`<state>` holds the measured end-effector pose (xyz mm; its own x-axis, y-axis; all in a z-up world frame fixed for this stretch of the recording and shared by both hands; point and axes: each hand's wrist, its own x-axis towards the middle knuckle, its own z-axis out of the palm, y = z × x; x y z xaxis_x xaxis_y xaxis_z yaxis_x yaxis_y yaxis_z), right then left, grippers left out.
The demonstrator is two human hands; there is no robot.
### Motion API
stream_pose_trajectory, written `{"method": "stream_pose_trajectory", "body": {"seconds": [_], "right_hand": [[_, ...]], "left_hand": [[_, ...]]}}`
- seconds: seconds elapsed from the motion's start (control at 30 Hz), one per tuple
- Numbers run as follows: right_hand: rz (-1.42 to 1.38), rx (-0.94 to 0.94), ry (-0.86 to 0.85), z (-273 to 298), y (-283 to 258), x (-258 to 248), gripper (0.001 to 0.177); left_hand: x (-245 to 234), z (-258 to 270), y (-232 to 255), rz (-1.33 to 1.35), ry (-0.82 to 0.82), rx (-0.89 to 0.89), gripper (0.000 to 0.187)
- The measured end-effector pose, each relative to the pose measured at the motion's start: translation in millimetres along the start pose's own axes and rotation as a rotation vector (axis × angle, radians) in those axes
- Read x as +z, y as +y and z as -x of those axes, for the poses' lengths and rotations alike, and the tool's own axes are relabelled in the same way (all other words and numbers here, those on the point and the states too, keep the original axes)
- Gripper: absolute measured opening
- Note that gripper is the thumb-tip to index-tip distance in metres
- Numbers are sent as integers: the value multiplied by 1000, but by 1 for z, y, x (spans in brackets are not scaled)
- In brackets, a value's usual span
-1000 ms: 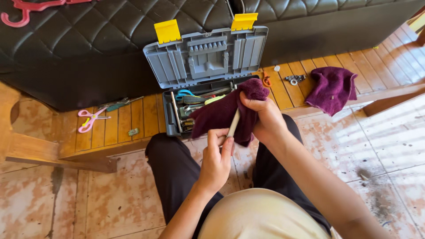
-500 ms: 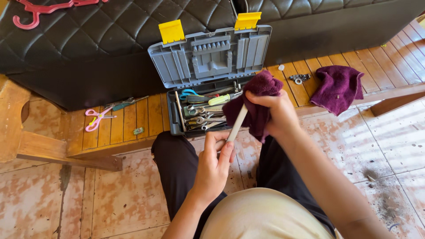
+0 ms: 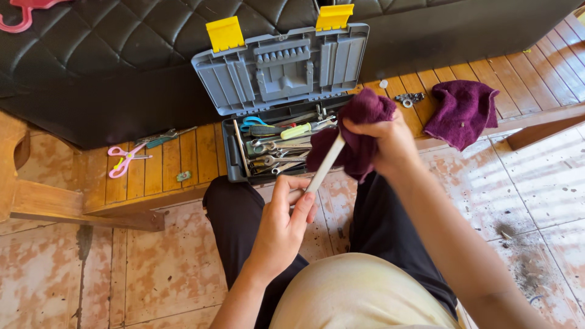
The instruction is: The person sits on the floor and wipes various tools including screwdrivers, wrenches, and pliers with a purple cloth. The person places the cleaned tools into a toolbox and closes it.
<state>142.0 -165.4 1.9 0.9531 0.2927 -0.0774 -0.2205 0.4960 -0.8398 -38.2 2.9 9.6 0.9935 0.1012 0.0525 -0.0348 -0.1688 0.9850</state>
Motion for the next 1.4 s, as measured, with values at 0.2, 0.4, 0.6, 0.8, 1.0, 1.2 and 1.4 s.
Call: {"method": "stream_pose_trajectory", "body": {"seconds": [0.2, 0.4, 0.6, 0.8, 1.0, 1.2, 1.4], "right_hand": [[-233, 136, 44, 55, 39, 45, 13], [-100, 143, 7, 41, 37, 35, 14], [-320, 168, 125, 20, 27, 35, 12], [-147, 220, 108, 63, 61, 28, 13], [-182, 212, 40, 41, 38, 14, 19], [43, 289, -211, 44, 33, 21, 33], [235, 343, -165, 52, 43, 1, 33]], "left_hand": [[23, -21, -12, -46, 152, 99, 14], [19, -25, -16, -95, 165, 130, 15], [20, -23, -10, -80, 149, 88, 14], [30, -31, -23, -46, 176, 71, 15], [-2, -45, -1, -367, 203, 437, 14], [-24, -117, 12, -193, 64, 190, 34], [-31, -139, 3, 11, 164, 172, 38]]}}
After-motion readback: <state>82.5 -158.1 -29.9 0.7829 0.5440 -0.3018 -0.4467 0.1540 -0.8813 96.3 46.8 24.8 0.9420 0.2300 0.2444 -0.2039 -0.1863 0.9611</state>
